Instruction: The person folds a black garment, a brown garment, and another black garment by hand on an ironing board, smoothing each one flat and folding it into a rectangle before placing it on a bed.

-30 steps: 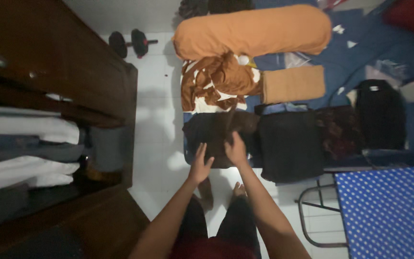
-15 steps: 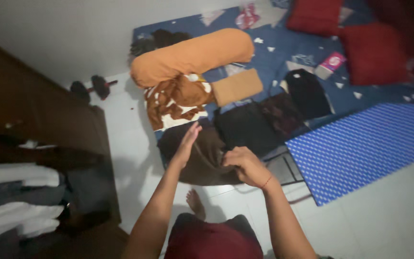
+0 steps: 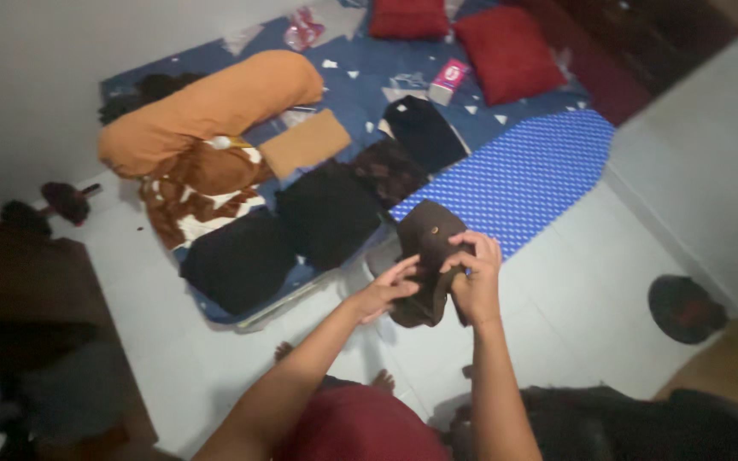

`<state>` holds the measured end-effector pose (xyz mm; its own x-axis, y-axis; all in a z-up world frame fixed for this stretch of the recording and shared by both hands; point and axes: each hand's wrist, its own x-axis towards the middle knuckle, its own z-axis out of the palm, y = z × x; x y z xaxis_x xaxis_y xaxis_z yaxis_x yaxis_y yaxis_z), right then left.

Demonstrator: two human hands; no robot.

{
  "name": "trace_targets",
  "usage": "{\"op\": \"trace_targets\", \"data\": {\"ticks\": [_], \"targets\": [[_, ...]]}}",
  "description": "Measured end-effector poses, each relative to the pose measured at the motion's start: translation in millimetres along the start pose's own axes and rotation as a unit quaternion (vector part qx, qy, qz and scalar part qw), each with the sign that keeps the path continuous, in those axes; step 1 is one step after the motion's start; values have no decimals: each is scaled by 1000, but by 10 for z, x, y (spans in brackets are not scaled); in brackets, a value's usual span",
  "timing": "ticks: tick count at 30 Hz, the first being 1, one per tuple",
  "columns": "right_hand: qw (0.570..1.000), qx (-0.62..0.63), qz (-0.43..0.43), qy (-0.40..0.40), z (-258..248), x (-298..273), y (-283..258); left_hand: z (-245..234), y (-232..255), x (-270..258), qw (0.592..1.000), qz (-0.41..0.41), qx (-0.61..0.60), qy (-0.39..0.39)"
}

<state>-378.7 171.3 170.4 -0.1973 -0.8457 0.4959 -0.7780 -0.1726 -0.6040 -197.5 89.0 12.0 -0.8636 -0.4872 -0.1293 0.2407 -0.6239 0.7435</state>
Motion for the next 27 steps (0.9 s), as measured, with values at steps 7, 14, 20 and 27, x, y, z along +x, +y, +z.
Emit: {"op": "trace_targets", "data": {"ticks": [7, 14, 20, 27], "targets": [[998, 53, 13, 41, -196, -203, 502, 938, -102, 638, 974, 119, 188, 38], [991, 109, 60, 54, -207, -37, 848, 1228, 111, 930, 971, 96, 191, 110], [969, 220, 68, 93, -208, 319, 1089, 1252, 267, 1301, 955, 162, 208, 137], [928, 352, 110, 51, -102, 700, 1851, 1160, 182, 1948, 974, 135, -16, 179]]}}
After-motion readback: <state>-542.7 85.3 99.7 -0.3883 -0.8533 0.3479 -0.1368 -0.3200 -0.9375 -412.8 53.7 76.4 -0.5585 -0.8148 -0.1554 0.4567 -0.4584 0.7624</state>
